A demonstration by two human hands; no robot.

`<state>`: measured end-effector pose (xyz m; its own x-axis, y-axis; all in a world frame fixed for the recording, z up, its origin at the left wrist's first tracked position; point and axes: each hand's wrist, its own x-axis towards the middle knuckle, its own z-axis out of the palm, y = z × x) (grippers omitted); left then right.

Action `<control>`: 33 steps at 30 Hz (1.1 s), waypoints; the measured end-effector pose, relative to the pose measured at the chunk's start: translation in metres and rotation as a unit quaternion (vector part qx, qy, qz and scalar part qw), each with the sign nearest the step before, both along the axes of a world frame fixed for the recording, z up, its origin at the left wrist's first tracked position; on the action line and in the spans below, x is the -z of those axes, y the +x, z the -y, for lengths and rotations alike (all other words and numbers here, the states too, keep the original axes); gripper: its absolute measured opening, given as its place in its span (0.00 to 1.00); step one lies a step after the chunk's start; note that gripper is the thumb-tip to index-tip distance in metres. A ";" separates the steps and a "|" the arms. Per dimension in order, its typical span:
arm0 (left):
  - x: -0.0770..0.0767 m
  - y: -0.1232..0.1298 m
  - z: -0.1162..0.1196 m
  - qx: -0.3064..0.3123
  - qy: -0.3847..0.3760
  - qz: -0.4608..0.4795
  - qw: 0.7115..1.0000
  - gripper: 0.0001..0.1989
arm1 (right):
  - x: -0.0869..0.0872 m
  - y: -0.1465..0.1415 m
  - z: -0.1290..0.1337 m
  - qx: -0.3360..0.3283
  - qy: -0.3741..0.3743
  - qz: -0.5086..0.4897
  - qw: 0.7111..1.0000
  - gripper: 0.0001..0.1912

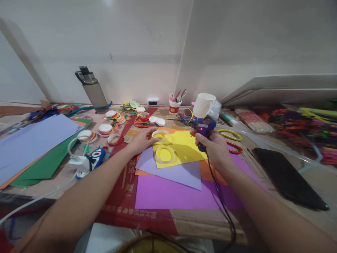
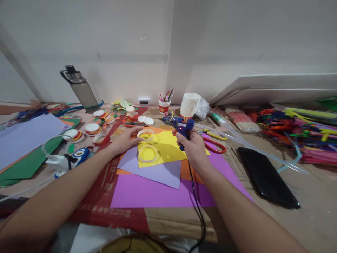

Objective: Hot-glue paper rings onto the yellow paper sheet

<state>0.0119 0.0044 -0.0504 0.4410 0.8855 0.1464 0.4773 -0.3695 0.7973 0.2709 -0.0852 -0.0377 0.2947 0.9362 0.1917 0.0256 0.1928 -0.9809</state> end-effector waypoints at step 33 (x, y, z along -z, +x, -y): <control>-0.062 0.082 0.032 0.039 0.078 -0.086 0.992 0.14 | -0.023 0.033 -0.015 0.085 0.096 -0.021 0.992 0.11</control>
